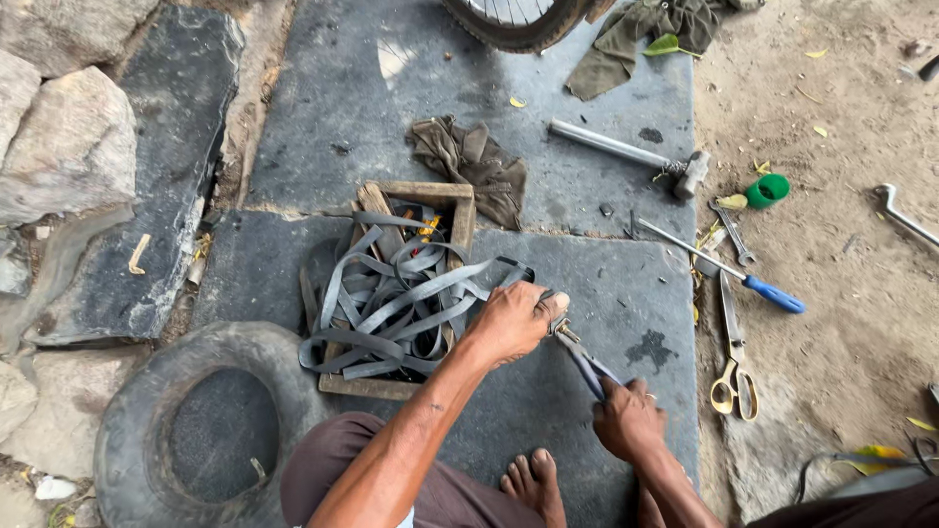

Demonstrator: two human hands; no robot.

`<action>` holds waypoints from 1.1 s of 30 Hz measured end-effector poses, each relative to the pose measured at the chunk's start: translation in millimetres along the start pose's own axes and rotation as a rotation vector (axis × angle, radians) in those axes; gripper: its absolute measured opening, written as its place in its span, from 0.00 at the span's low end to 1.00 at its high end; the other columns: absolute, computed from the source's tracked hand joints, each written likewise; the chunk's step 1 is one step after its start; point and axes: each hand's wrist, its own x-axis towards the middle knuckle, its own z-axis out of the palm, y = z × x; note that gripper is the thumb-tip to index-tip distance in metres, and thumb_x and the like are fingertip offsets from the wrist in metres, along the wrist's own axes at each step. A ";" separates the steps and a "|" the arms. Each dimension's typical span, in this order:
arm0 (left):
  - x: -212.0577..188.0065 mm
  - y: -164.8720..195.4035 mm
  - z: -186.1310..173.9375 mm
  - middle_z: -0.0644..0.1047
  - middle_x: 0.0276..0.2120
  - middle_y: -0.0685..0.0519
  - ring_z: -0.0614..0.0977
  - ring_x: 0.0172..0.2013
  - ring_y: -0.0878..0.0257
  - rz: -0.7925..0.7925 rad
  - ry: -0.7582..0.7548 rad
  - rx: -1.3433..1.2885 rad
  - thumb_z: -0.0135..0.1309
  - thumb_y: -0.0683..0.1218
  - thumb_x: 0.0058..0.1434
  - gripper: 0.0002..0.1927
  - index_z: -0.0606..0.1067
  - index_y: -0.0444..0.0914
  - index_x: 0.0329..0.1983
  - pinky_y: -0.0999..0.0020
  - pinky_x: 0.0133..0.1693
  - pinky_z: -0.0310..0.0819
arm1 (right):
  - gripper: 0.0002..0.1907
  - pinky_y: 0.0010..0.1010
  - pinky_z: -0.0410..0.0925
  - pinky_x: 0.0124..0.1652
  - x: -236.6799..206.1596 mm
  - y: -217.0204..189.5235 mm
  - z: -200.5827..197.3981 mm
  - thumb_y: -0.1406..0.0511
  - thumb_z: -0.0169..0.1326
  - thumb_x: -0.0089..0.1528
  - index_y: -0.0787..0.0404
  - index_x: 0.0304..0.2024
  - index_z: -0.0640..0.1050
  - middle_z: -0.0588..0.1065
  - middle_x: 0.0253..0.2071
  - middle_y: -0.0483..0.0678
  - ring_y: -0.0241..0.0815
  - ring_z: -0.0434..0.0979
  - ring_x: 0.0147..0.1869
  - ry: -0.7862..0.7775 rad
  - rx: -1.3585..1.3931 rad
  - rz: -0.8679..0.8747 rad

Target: The person uses pliers to remove a metal ring from a rubber strip, then uses a screwdriver to work on a bicycle tire. The person manipulates the tire and tools while sitting on the ground.

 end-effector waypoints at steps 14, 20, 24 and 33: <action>-13.0 34.4 -0.4 0.80 0.28 0.37 0.83 0.32 0.41 0.021 0.014 0.000 0.46 0.60 0.70 0.25 0.77 0.33 0.35 0.46 0.35 0.75 | 0.30 0.24 0.58 0.24 -11.9 -53.2 -114.0 0.49 0.40 0.69 0.63 0.27 0.80 0.72 0.21 0.45 0.32 0.62 0.24 -0.225 1.159 -0.133; -13.0 35.9 1.0 0.80 0.29 0.36 0.83 0.31 0.40 0.146 0.093 0.001 0.47 0.57 0.71 0.23 0.77 0.32 0.36 0.46 0.34 0.75 | 0.03 0.24 0.56 0.26 -9.0 -50.4 -105.3 0.68 0.52 0.61 0.57 0.37 0.72 0.72 0.30 0.42 0.33 0.65 0.27 -0.283 1.564 0.078; -15.8 39.5 -1.6 0.79 0.24 0.37 0.82 0.28 0.40 0.031 0.024 -0.014 0.48 0.56 0.69 0.22 0.77 0.33 0.36 0.46 0.31 0.75 | 0.12 0.26 0.58 0.24 -1.5 -47.8 -95.5 0.60 0.49 0.68 0.63 0.38 0.73 0.74 0.27 0.47 0.35 0.65 0.25 -0.268 1.557 0.071; -17.0 42.0 -1.8 0.79 0.25 0.38 0.83 0.27 0.41 0.053 0.069 -0.008 0.50 0.55 0.68 0.20 0.76 0.33 0.35 0.48 0.30 0.76 | 0.12 0.25 0.59 0.26 -8.8 -41.9 -90.5 0.60 0.58 0.65 0.59 0.44 0.73 0.69 0.30 0.43 0.32 0.62 0.29 -0.143 1.344 -0.051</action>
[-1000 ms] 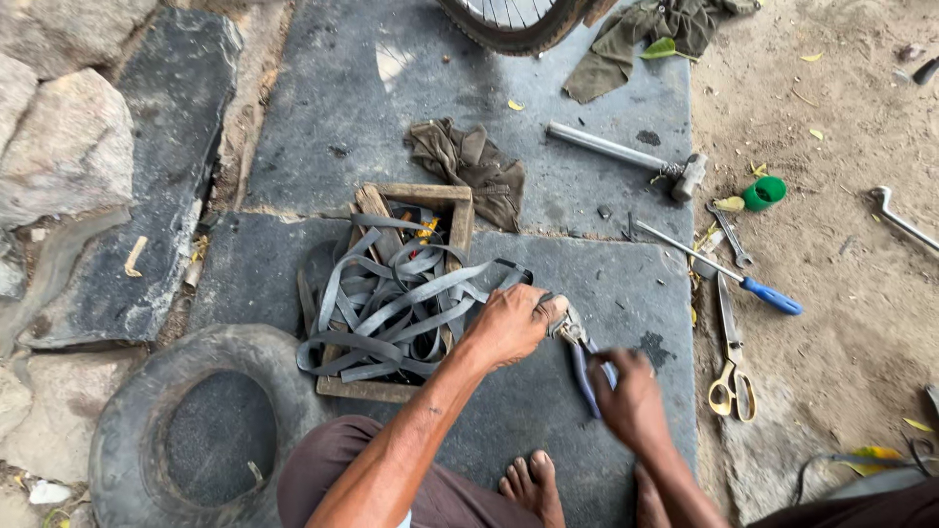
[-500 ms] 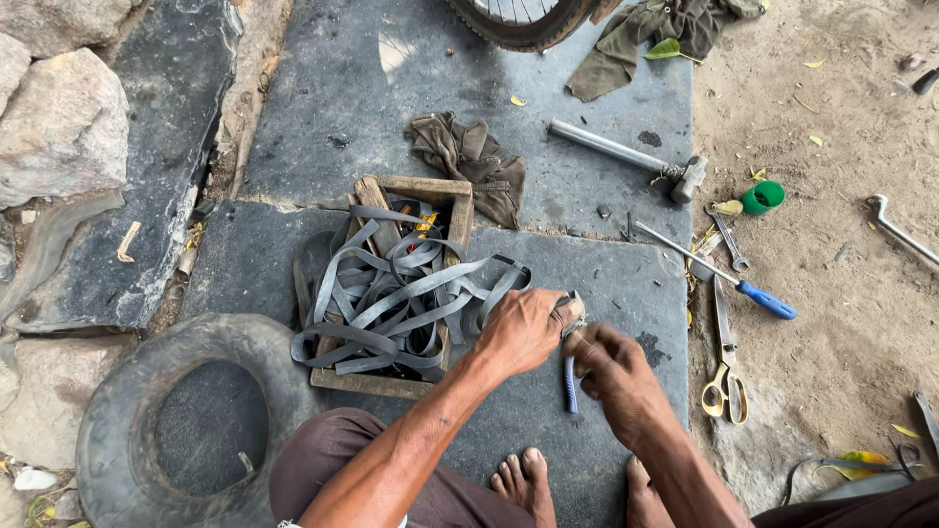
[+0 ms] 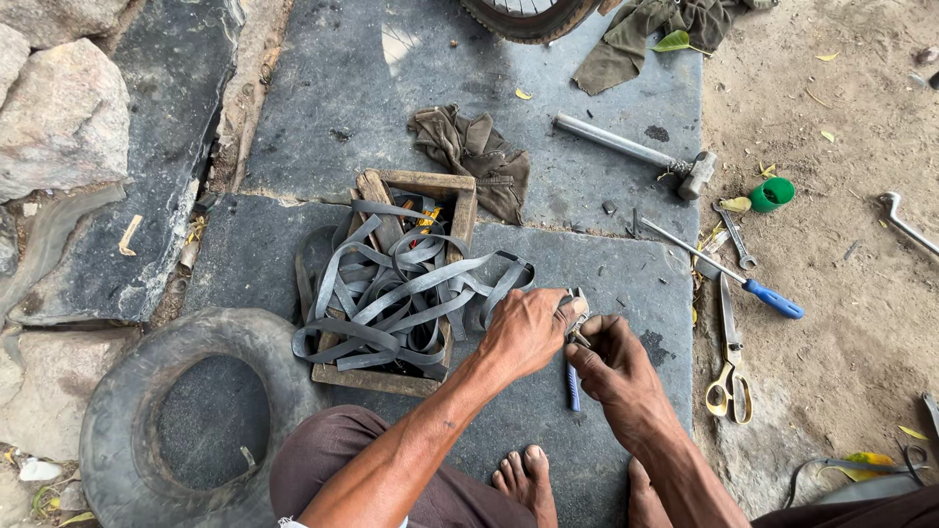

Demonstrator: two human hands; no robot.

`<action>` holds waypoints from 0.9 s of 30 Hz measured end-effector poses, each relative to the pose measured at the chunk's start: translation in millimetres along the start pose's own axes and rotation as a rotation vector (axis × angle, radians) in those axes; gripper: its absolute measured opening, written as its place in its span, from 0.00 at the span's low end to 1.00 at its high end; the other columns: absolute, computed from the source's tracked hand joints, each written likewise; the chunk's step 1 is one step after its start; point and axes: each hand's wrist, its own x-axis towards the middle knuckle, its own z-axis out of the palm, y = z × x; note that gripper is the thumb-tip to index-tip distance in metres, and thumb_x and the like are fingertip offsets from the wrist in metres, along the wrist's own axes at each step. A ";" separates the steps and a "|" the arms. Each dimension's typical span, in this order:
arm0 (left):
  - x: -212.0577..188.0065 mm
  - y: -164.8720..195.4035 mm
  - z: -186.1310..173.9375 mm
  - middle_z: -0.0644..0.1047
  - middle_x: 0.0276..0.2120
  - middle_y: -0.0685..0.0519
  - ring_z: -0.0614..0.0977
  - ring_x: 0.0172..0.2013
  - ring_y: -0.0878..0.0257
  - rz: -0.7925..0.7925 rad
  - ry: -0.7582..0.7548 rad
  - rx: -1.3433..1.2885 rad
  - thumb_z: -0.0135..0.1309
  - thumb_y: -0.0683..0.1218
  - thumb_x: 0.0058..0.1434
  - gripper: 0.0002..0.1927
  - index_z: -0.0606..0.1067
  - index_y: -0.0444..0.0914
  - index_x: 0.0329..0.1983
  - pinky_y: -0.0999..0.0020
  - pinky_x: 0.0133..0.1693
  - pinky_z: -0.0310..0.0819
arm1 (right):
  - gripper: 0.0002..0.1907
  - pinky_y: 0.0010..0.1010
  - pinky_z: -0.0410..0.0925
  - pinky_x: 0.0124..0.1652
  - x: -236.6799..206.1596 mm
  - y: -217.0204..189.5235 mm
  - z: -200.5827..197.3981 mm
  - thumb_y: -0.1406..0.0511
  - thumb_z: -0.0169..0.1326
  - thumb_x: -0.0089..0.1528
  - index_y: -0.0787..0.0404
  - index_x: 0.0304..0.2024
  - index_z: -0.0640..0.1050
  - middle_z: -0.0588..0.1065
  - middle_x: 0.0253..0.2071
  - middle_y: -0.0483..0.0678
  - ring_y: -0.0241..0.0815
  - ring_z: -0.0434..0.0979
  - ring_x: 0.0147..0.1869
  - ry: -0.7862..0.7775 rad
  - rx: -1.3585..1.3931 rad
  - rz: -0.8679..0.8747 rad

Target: The person uses pliers to remove a metal ring from a rubber strip, then uses a screwdriver to work on a bicycle tire. The person manipulates the tire and tools while sitting on the ground.

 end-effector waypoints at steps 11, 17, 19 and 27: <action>1.8 0.4 0.1 0.77 0.19 0.43 0.83 0.22 0.50 -0.102 -0.113 -0.012 0.47 0.55 0.71 0.20 0.77 0.33 0.35 0.52 0.27 0.77 | 0.28 0.30 0.66 0.32 -3.2 -5.1 0.5 0.56 0.62 0.56 0.46 0.55 0.64 0.70 0.34 0.46 0.37 0.66 0.34 0.002 -0.090 0.118; 1.3 0.3 3.5 0.78 0.20 0.42 0.83 0.23 0.47 0.028 -0.035 0.043 0.49 0.53 0.70 0.20 0.78 0.32 0.35 0.51 0.31 0.76 | 0.31 0.31 0.60 0.30 7.1 18.7 0.2 0.46 0.46 0.73 0.70 0.47 0.75 0.72 0.33 0.50 0.41 0.61 0.33 0.024 -0.110 0.086; 1.0 1.0 2.0 0.78 0.20 0.41 0.83 0.24 0.46 -0.006 -0.046 0.034 0.49 0.54 0.71 0.20 0.78 0.33 0.35 0.51 0.31 0.76 | 0.23 0.30 0.60 0.29 6.0 22.4 -2.7 0.53 0.59 0.66 0.62 0.51 0.69 0.69 0.35 0.48 0.38 0.61 0.35 -0.011 -0.004 -0.025; -0.2 3.0 1.4 0.80 0.23 0.41 0.85 0.26 0.46 -0.060 -0.080 0.021 0.48 0.54 0.70 0.19 0.77 0.34 0.37 0.51 0.29 0.77 | 0.24 0.29 0.62 0.31 -0.5 0.5 9.7 0.49 0.49 0.65 0.64 0.44 0.74 0.72 0.33 0.48 0.37 0.65 0.35 0.099 -0.101 0.091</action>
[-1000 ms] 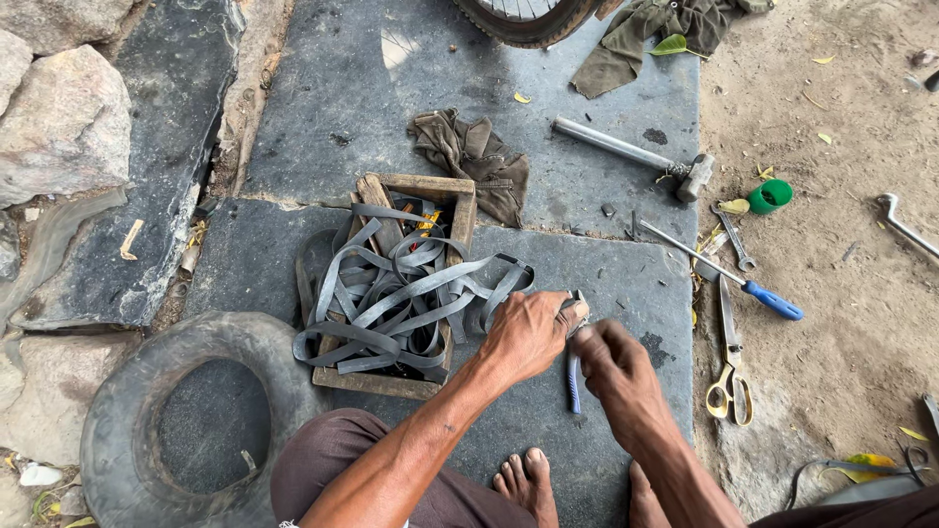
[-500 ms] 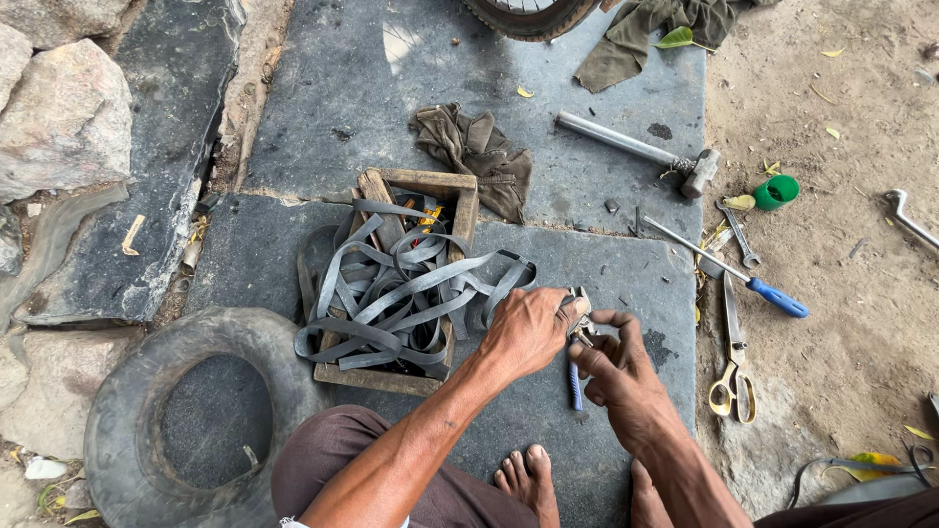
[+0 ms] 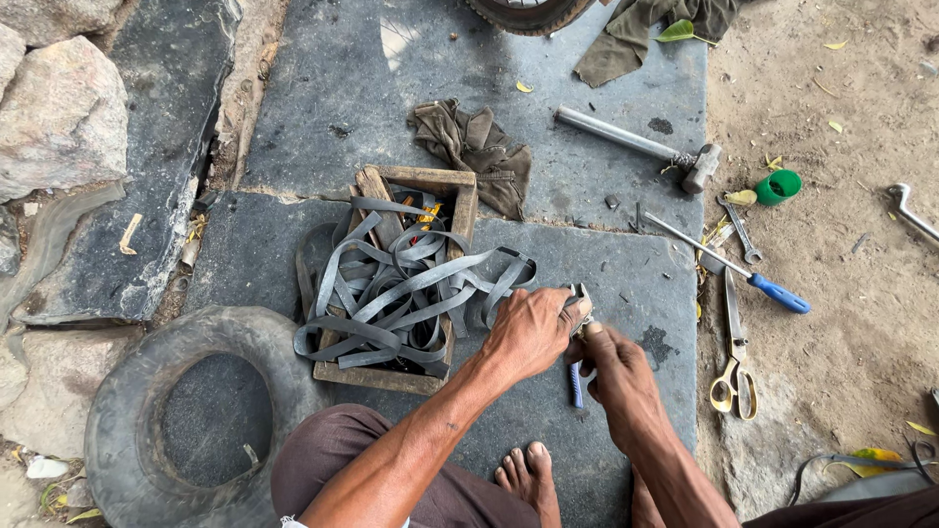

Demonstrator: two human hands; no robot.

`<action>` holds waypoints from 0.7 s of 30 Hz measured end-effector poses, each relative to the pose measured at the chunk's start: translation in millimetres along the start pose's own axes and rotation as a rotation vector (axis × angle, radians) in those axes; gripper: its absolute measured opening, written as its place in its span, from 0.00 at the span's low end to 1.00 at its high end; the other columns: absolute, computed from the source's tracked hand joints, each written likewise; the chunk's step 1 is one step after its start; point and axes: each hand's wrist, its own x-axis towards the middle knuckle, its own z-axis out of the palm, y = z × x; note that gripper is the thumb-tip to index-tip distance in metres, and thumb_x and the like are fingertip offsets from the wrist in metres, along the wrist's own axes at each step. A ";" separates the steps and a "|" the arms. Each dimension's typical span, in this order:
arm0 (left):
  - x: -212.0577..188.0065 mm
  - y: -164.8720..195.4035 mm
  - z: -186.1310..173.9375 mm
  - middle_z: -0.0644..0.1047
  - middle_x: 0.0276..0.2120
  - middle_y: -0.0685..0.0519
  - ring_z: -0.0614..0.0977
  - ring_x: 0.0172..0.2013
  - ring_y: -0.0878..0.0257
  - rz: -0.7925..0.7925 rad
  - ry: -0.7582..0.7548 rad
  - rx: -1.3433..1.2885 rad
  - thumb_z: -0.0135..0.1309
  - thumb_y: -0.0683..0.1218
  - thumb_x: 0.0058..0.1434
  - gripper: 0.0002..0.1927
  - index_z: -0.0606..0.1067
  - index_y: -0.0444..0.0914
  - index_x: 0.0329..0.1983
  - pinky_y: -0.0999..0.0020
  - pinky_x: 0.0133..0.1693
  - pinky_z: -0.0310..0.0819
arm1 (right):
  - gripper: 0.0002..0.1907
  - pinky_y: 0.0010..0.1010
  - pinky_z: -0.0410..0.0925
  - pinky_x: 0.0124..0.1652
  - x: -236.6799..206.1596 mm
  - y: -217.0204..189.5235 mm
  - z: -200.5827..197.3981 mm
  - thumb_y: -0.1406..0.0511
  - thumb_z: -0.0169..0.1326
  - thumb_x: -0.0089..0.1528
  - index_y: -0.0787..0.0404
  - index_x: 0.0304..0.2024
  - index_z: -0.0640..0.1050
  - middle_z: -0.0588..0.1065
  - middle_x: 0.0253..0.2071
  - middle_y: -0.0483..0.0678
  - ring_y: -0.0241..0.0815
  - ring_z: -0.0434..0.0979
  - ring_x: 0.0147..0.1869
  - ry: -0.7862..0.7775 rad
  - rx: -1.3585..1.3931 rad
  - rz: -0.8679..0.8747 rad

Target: The person uses pliers to remove a metal ring from a rubber strip, then uses a screwdriver to work on a bicycle tire. The person manipulates the tire and tools while sitting on the ground.

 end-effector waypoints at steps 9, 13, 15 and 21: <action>3.0 -6.2 6.2 0.78 0.20 0.42 0.83 0.22 0.50 0.039 0.016 0.016 0.48 0.55 0.70 0.20 0.77 0.33 0.37 0.53 0.26 0.77 | 0.23 0.30 0.65 0.32 2.1 2.6 -2.5 0.50 0.51 0.65 0.62 0.51 0.73 0.74 0.38 0.50 0.39 0.67 0.37 0.007 -0.003 0.008; 1.9 -5.2 4.4 0.78 0.20 0.43 0.83 0.21 0.51 0.016 0.011 -0.002 0.48 0.55 0.71 0.21 0.77 0.33 0.35 0.53 0.25 0.76 | 0.27 0.33 0.68 0.35 1.0 12.2 -8.3 0.54 0.59 0.63 0.62 0.56 0.67 0.70 0.38 0.52 0.41 0.69 0.39 -0.046 -0.067 -0.064; 0.4 -5.1 3.6 0.77 0.19 0.43 0.83 0.22 0.51 -0.014 0.011 -0.012 0.48 0.55 0.70 0.21 0.77 0.33 0.35 0.53 0.25 0.76 | 0.33 0.34 0.70 0.35 -0.4 13.8 -11.4 0.56 0.62 0.55 0.55 0.58 0.62 0.70 0.37 0.50 0.40 0.70 0.38 -0.021 -0.083 -0.038; 0.7 -4.2 4.7 0.78 0.20 0.42 0.83 0.22 0.48 0.026 0.007 -0.004 0.48 0.55 0.70 0.20 0.76 0.33 0.34 0.52 0.27 0.76 | 0.28 0.35 0.65 0.34 1.6 6.0 -4.3 0.48 0.51 0.68 0.67 0.52 0.72 0.73 0.38 0.54 0.43 0.67 0.39 -0.021 0.039 0.014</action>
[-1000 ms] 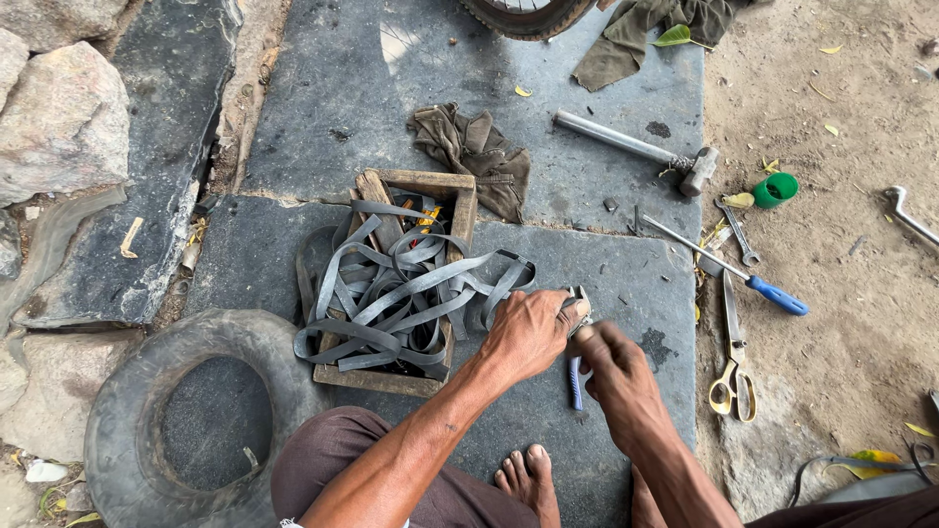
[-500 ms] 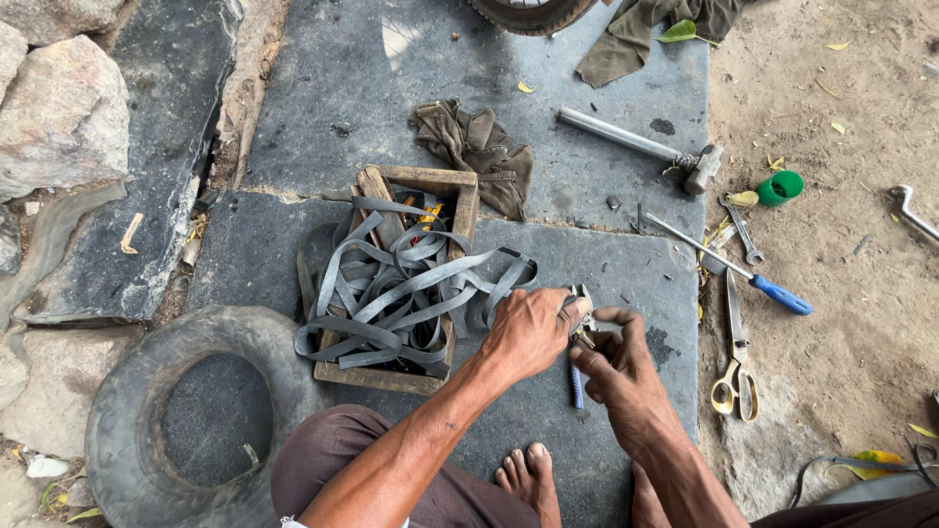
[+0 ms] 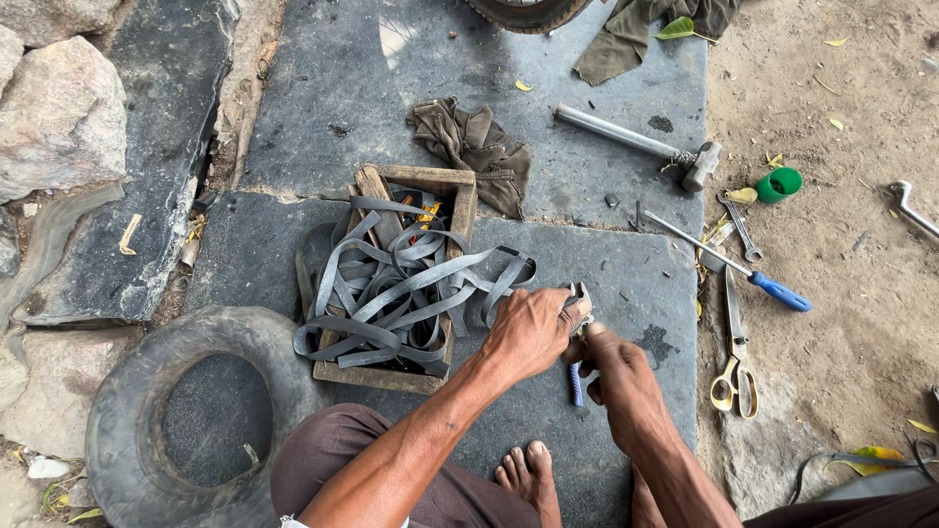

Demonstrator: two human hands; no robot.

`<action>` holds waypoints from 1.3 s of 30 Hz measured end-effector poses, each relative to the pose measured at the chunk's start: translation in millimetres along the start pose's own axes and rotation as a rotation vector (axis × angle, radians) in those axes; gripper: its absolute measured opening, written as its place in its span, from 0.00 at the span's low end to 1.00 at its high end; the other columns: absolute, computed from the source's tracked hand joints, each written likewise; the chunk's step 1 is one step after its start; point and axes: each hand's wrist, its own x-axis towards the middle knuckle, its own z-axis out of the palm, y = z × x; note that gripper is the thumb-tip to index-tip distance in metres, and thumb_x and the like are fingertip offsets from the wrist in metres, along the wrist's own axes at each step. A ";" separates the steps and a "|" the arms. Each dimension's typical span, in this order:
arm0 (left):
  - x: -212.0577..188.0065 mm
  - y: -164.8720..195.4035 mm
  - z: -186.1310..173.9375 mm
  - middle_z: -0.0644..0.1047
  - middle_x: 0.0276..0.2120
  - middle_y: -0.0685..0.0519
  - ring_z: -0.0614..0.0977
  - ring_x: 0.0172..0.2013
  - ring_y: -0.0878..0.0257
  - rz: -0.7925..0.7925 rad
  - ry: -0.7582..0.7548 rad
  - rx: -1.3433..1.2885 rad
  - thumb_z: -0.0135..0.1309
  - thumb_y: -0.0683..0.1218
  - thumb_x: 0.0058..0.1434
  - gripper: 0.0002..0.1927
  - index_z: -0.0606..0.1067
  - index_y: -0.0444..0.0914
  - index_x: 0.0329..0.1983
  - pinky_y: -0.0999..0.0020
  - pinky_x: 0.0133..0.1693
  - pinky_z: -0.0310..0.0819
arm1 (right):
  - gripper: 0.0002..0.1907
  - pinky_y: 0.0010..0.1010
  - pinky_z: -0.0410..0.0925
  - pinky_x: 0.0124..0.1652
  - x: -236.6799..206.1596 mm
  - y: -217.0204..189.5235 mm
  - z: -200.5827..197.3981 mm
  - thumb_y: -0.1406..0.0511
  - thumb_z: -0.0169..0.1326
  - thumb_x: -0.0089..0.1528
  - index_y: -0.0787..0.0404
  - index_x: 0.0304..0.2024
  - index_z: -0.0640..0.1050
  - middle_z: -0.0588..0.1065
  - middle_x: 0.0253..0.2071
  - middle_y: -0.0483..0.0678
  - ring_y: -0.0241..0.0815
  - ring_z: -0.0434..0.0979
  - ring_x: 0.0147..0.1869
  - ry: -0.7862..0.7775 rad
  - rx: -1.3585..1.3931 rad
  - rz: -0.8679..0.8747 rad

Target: The person uses pliers to remove a metal ring from a rubber strip, then uses a screwdriver to work on a bicycle tire. The person manipulates the tire and tools while sitting on the ground.

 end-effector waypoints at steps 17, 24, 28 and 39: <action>-0.4 -1.4 -0.6 0.76 0.17 0.45 0.82 0.19 0.52 0.042 0.028 -0.001 0.49 0.53 0.69 0.18 0.77 0.34 0.34 0.55 0.23 0.75 | 0.32 0.32 0.65 0.31 5.1 24.4 -12.5 0.60 0.61 0.59 0.51 0.61 0.62 0.72 0.35 0.50 0.40 0.68 0.36 -0.066 -0.025 -0.048; -2.4 -1.1 -0.4 0.77 0.19 0.43 0.81 0.20 0.50 0.069 0.057 0.022 0.50 0.53 0.72 0.21 0.77 0.33 0.30 0.54 0.25 0.74 | 0.21 0.31 0.63 0.31 1.1 13.0 -2.7 0.56 0.56 0.65 0.63 0.53 0.70 0.71 0.36 0.49 0.42 0.66 0.36 -0.008 0.015 0.008; -0.2 -0.7 0.2 0.77 0.18 0.43 0.82 0.20 0.51 -0.014 -0.002 0.038 0.50 0.53 0.70 0.19 0.76 0.33 0.32 0.53 0.25 0.75 | 0.28 0.31 0.62 0.30 1.8 9.1 -2.3 0.63 0.60 0.54 0.53 0.55 0.65 0.71 0.36 0.46 0.39 0.67 0.37 0.033 0.141 0.052; -0.5 -0.2 -0.2 0.76 0.18 0.43 0.81 0.19 0.49 -0.001 0.005 0.020 0.48 0.55 0.70 0.21 0.77 0.33 0.32 0.52 0.24 0.74 | 0.25 0.29 0.62 0.31 -2.4 6.4 -7.2 0.64 0.56 0.58 0.50 0.56 0.64 0.73 0.37 0.46 0.39 0.68 0.39 -0.068 0.210 0.047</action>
